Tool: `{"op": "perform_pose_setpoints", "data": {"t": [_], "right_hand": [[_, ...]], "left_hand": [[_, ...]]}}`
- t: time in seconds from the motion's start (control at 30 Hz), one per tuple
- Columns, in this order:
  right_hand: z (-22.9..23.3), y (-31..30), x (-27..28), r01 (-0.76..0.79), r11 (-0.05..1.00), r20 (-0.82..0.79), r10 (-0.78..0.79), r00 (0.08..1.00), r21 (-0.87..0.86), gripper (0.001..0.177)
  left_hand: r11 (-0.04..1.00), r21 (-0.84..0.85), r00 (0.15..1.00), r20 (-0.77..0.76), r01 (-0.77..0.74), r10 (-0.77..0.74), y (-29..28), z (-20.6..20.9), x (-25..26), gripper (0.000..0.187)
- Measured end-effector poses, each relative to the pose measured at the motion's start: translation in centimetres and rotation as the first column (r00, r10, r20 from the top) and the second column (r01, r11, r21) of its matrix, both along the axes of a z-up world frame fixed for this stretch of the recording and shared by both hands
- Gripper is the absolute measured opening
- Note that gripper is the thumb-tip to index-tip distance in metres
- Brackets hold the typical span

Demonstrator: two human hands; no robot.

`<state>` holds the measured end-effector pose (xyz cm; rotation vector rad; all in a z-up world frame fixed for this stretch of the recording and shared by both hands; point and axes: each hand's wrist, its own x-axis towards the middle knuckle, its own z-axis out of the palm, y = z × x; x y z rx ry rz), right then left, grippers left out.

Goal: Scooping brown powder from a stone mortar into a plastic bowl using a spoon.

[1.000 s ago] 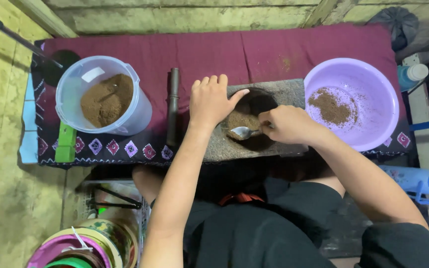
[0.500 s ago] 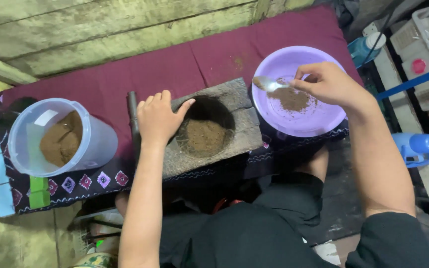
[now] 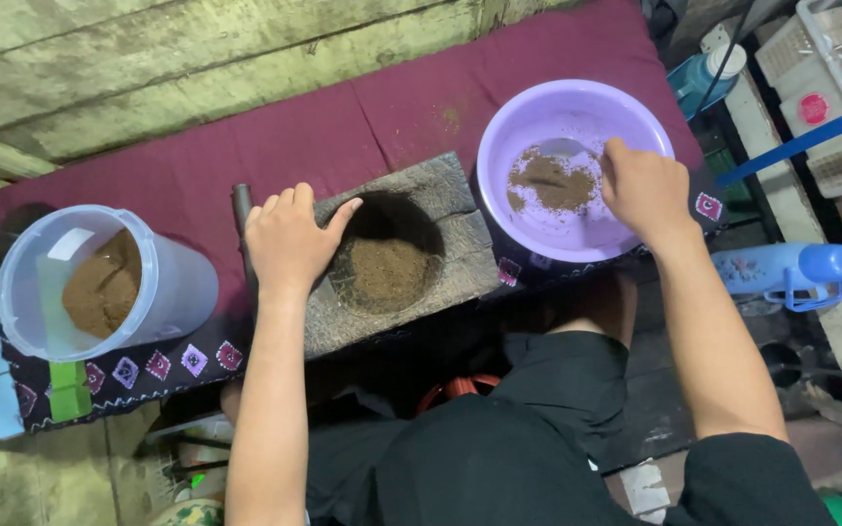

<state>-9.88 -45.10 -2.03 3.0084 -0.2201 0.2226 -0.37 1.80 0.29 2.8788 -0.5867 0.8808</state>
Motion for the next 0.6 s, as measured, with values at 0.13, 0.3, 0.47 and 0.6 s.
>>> {"op": "perform_pose_setpoints", "data": {"t": [0.13,0.3,0.47,0.6], "right_hand": [[4.9,5.4,-0.2,-0.223,0.968,0.247,0.19,0.95,0.113,0.01],[8.4,15.0,-1.0,-0.6,0.798,0.249,0.57,0.783,0.061,0.005],[3.6,21.4,1.5,-0.616,0.783,0.03,0.62,0.784,-0.082,0.015],[1.4,22.7,3.1,-0.612,0.78,-0.125,0.599,0.791,-0.128,0.032]], "left_hand": [[1.0,-0.004,1.0,0.021,-0.001,0.001,-0.3,0.1,0.0,0.065],[0.997,-0.069,0.999,0.037,0.026,-0.023,-0.7,0.3,-0.2,0.064],[0.996,-0.087,1.0,0.014,0.006,-0.005,-1.0,-0.4,0.1,0.066],[0.992,-0.125,0.996,-0.081,0.015,-0.025,-1.3,-0.4,0.5,0.065]]}}
